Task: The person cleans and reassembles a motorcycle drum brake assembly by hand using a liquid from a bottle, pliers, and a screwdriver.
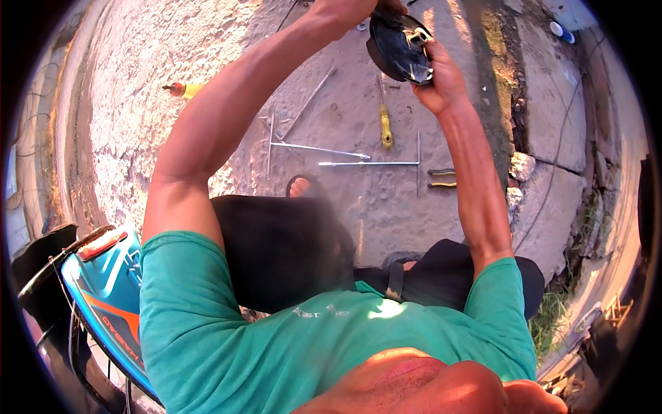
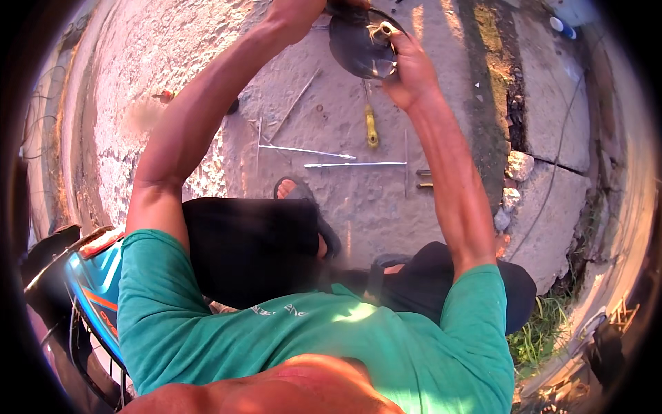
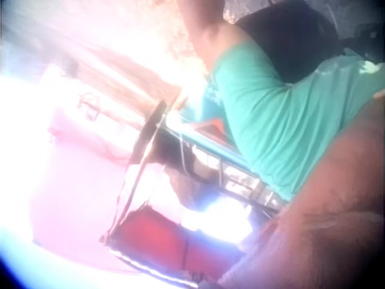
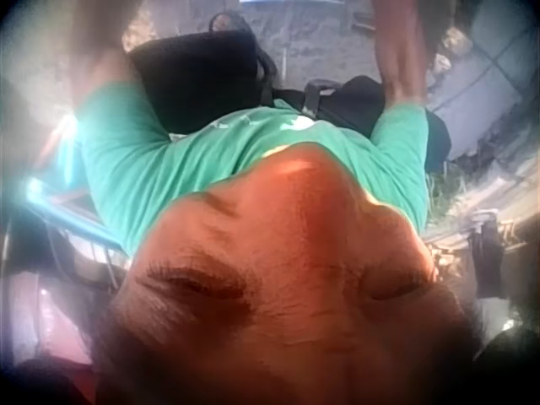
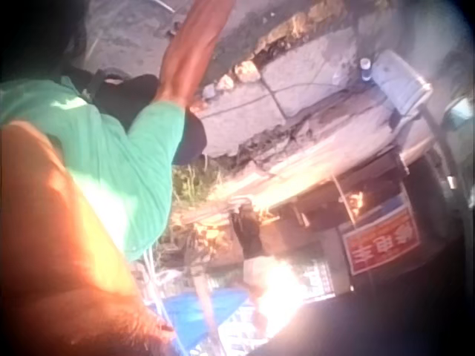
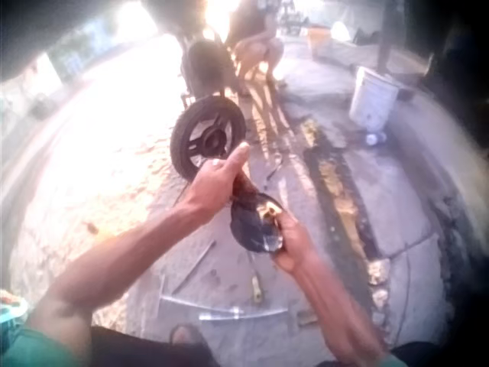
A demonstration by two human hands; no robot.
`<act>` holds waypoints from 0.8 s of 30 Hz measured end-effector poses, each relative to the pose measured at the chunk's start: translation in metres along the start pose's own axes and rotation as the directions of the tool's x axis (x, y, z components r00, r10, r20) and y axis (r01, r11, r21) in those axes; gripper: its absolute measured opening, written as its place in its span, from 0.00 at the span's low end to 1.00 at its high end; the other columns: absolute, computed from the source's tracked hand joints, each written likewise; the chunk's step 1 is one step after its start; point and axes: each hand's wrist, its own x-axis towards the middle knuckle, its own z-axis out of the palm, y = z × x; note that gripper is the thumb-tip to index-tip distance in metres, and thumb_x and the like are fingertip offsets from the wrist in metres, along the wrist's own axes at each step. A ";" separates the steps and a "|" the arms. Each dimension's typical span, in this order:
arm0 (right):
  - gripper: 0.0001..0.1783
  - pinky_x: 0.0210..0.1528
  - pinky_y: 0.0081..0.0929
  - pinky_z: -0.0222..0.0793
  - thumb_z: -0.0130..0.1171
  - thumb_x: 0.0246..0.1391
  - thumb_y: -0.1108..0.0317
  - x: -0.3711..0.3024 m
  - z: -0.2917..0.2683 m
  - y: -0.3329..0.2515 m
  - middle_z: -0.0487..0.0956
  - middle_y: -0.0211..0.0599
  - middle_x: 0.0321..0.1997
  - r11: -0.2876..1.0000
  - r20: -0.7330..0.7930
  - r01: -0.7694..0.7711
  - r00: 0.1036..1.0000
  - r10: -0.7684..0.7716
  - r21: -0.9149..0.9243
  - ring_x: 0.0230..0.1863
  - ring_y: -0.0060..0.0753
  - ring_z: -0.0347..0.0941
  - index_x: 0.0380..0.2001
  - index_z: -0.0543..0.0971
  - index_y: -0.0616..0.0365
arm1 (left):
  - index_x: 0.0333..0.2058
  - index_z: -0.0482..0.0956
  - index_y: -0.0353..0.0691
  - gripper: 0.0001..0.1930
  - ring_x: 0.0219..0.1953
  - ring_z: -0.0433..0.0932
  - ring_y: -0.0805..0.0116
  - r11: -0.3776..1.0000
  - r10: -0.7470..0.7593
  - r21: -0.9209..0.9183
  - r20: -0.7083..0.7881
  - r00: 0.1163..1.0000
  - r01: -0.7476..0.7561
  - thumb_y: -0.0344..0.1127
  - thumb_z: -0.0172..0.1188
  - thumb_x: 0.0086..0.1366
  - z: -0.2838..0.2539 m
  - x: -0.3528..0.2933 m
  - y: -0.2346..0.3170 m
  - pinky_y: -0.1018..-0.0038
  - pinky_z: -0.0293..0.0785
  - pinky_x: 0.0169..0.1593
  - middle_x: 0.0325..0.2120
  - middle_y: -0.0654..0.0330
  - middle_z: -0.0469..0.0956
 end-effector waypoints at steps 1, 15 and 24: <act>0.16 0.56 0.33 0.81 0.55 0.72 0.58 0.003 -0.001 -0.001 0.85 0.33 0.53 1.000 -0.032 0.007 0.999 -0.007 -0.002 0.51 0.29 0.83 0.55 0.78 0.54 | 0.29 0.86 0.34 0.33 0.29 0.79 0.69 0.997 -0.067 -0.027 0.030 0.997 0.068 0.60 0.52 0.77 -0.001 0.002 -0.003 0.71 0.74 0.37 0.25 0.58 0.83; 0.20 0.47 0.29 0.84 0.67 0.63 0.66 0.007 -0.010 -0.048 0.86 0.34 0.48 0.964 0.133 0.216 0.971 -0.197 -0.155 0.44 0.28 0.85 0.57 0.78 0.57 | 0.55 0.79 0.40 0.20 0.52 0.79 0.73 0.858 -0.148 -0.398 0.415 0.898 0.325 0.51 0.55 0.78 0.003 0.002 0.005 0.75 0.77 0.53 0.50 0.61 0.82; 0.23 0.50 0.32 0.82 0.68 0.57 0.71 -0.033 0.037 -0.071 0.85 0.41 0.47 0.910 0.005 0.359 0.931 -0.366 -0.209 0.45 0.33 0.84 0.56 0.79 0.65 | 0.49 0.79 0.40 0.14 0.43 0.80 0.75 0.842 -0.168 -0.440 0.334 0.927 0.312 0.43 0.61 0.74 0.025 -0.022 0.022 0.77 0.78 0.45 0.42 0.64 0.82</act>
